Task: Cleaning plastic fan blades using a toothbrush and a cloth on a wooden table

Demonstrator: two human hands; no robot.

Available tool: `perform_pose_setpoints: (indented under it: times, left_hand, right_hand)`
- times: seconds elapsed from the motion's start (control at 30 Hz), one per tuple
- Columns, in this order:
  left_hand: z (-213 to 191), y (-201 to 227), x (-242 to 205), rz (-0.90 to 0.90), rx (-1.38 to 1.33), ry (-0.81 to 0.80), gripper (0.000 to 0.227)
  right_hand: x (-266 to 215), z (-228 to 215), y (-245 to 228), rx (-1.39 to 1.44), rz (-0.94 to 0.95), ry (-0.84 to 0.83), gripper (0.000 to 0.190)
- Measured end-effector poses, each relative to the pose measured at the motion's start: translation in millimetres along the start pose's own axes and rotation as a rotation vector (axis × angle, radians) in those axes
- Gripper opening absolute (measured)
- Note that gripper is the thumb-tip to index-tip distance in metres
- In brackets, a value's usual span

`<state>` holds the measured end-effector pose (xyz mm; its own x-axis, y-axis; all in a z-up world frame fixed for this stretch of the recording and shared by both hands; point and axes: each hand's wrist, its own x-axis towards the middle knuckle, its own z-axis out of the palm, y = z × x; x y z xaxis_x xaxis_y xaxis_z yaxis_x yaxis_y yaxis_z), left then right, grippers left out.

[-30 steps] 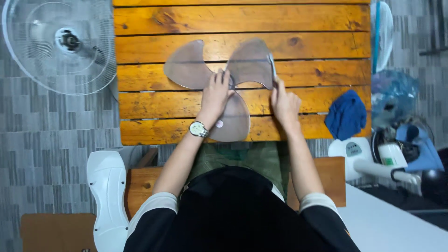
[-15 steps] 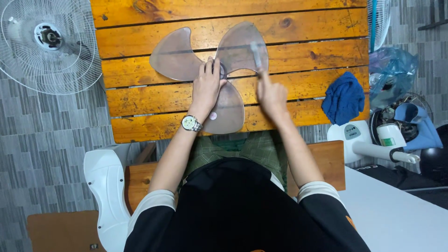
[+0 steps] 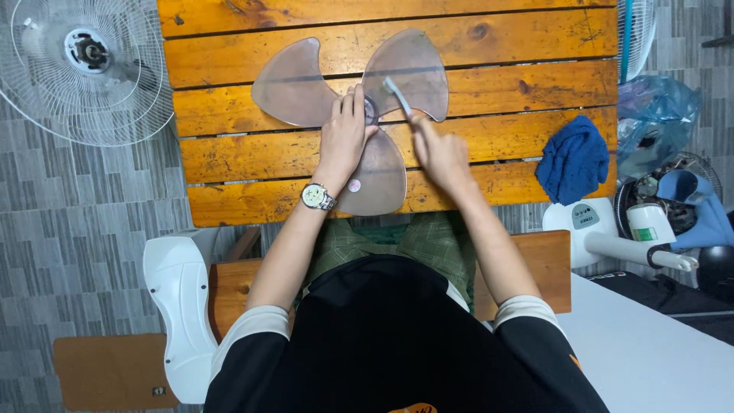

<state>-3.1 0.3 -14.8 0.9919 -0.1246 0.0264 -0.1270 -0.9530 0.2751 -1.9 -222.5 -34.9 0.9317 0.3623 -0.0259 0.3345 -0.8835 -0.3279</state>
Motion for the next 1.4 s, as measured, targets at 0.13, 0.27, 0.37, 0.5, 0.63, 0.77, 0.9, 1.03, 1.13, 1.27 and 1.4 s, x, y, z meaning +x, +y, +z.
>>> perform_pose_setpoints:
  times: [0.13,0.27,0.37,0.5,0.63,0.77,0.9,1.03,1.13,1.27,1.4]
  left_hand:
    - [-1,0,2,-0.004,-0.001,-0.012,0.086]
    - [5,-4,0,-0.013,-0.028,-0.018,0.086]
    - [13,-7,-1,-0.018,-0.029,-0.005,0.087]
    - [15,-7,0,0.008,0.026,0.032,0.085]
    - [10,-6,-1,0.010,0.012,0.036,0.086]
    - [10,-7,0,0.002,0.014,0.039,0.086]
    - [10,-5,1,0.002,-0.002,0.034,0.085]
    - [9,-4,-2,-0.001,-0.014,0.037,0.084]
    - [24,-10,7,-0.001,0.007,0.135,0.096]
    - [28,-10,4,0.023,0.047,0.165,0.094]
    - [31,-11,4,0.041,0.095,0.169,0.095]
  right_hand:
    - [11,-13,8,-0.004,0.027,0.039,0.029]
    - [10,-13,-6,0.170,-0.016,0.064,0.030]
    - [6,-37,-13,0.292,-0.013,0.093,0.036]
    - [1,-36,-5,0.378,-0.023,0.116,0.048]
    - [2,-26,-10,0.467,-0.005,0.111,0.032]
    - [10,-10,-9,0.413,-0.061,0.130,0.027]
    - [12,-49,-42,0.350,-0.075,0.101,0.045]
    - [15,-26,-27,0.276,-0.067,0.034,0.047]
    - [12,-18,-22,0.327,-0.204,0.107,0.047]
    - [-17,-10,-16,0.365,-0.129,0.003,0.049]
    - [-40,-4,-10,0.418,-0.100,-0.021,0.050]
